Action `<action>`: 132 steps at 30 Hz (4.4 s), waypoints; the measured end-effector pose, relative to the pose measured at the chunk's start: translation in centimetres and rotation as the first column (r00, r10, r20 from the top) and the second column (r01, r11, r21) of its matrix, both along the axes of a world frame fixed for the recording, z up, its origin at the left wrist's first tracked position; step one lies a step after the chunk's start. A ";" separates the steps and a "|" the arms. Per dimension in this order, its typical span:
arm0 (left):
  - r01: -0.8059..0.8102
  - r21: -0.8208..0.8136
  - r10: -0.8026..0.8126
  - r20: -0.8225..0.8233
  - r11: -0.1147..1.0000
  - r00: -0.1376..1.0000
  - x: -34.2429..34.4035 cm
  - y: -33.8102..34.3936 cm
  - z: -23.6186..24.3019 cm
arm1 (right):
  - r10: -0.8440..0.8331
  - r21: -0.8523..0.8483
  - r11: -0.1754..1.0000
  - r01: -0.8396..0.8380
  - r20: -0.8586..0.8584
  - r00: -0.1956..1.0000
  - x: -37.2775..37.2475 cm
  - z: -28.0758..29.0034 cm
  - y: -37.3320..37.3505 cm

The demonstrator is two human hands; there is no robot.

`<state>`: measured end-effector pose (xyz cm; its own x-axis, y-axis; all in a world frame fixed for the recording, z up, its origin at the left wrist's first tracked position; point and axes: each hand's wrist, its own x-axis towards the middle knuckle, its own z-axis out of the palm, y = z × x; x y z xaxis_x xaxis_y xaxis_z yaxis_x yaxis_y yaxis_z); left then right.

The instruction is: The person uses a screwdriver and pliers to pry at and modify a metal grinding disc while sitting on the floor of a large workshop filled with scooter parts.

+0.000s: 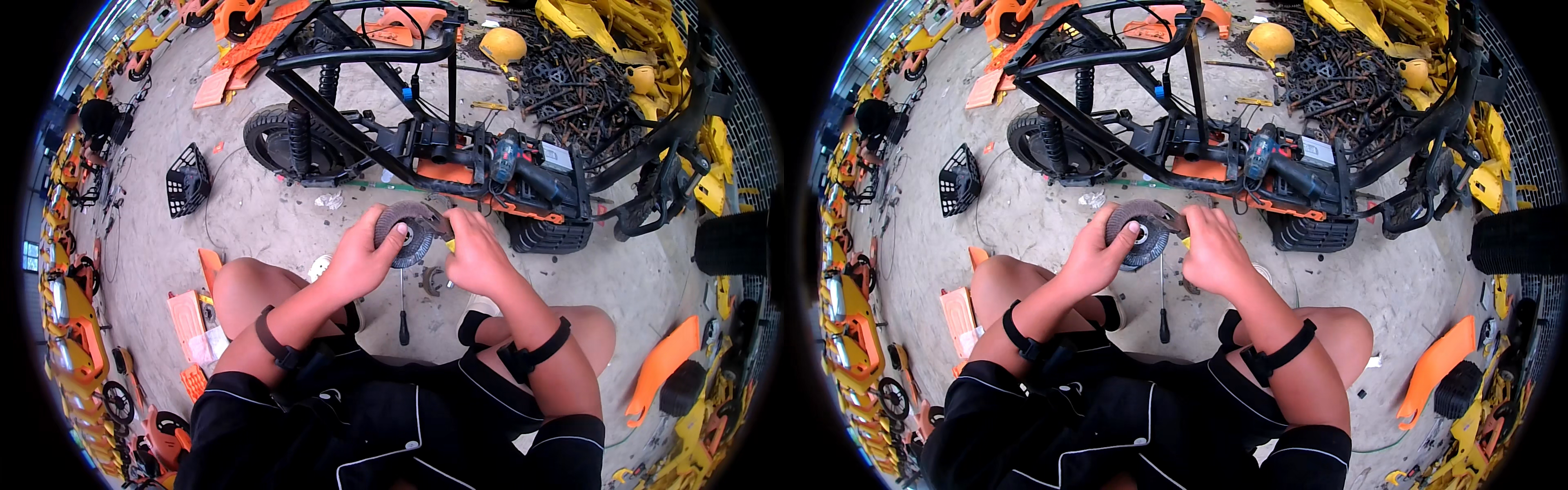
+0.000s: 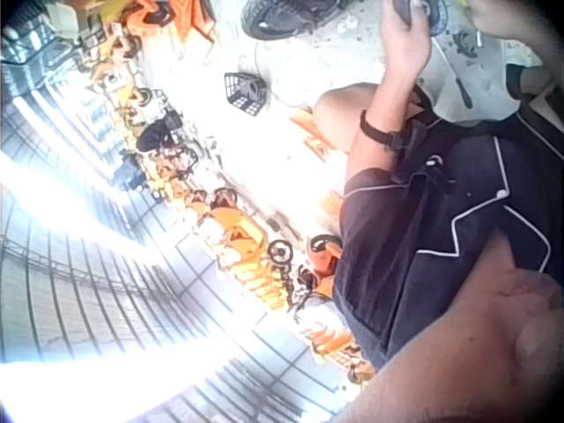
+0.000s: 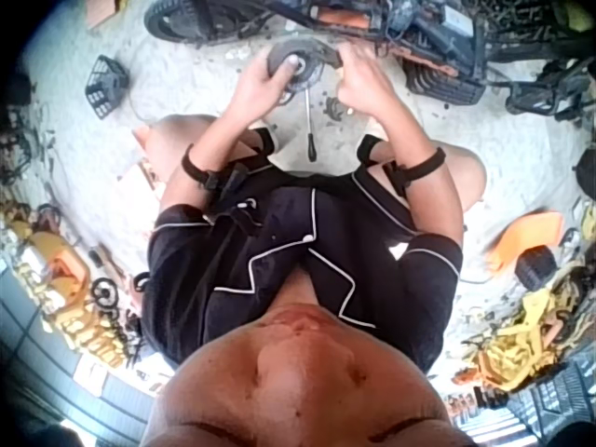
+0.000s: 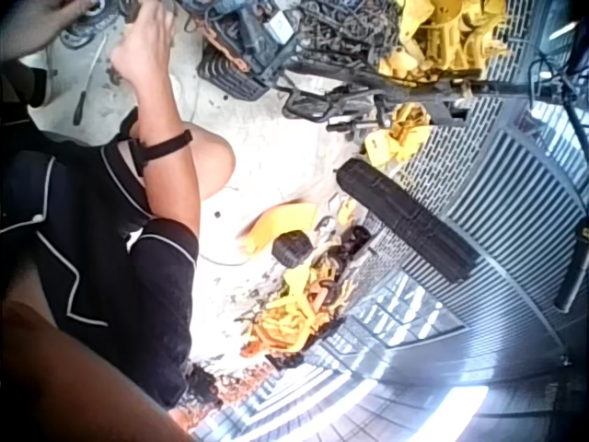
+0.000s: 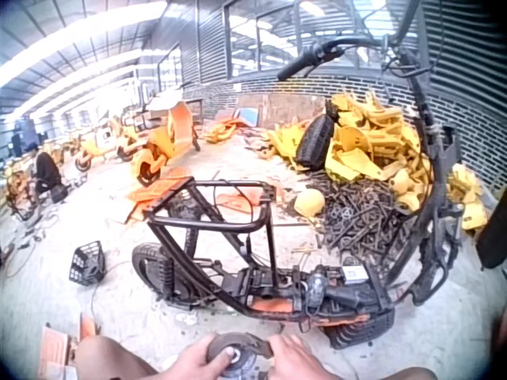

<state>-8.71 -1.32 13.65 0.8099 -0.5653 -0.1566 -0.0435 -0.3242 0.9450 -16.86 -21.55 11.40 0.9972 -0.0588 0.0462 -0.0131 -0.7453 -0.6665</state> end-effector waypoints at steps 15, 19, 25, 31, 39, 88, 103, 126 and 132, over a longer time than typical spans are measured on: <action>-0.136 0.003 0.136 -0.023 0.991 0.990 -0.5 -0.9 -3.3 | -0.149 -0.172 0.975 0.138 -0.056 0.987 -0.1 -0.7 0.8; -0.168 -0.030 0.164 -0.093 0.985 0.982 -0.5 -1.2 -5.0 | -0.164 -0.254 0.954 0.161 0.010 0.986 0.0 -1.7 0.8; -0.236 -0.090 0.206 -0.264 0.967 0.942 -0.9 -2.4 -4.5 | -0.185 -0.383 0.900 0.211 0.104 0.977 0.4 -3.5 0.9; -0.284 -0.115 0.237 -0.307 0.952 0.922 -0.9 -3.2 -5.4 | -0.173 -0.499 0.828 0.256 0.206 0.963 0.8 -5.4 0.6; -0.083 -0.042 0.087 0.099 0.996 0.991 1.8 -2.4 -3.8 | -0.264 -0.259 0.936 0.237 -0.077 0.961 1.1 -2.0 1.2; 0.131 -0.404 -0.035 0.238 0.905 0.971 2.1 -0.8 -2.0 | -0.031 -0.199 0.975 0.095 0.302 0.953 -1.4 3.7 0.2; 0.481 -0.356 -0.038 0.772 0.802 0.634 2.8 -0.1 1.4 | 0.051 -0.163 0.983 0.084 0.683 0.729 -0.7 3.1 0.7; 0.304 -0.464 0.066 0.626 0.832 0.777 1.1 -0.5 0.0 | -0.009 -0.189 0.966 0.175 0.654 0.756 -0.7 2.6 1.4; 0.158 -0.570 0.128 0.430 0.806 0.894 -0.7 -0.9 -0.8 | -0.007 -0.294 0.921 0.256 0.644 0.765 -0.9 3.3 1.7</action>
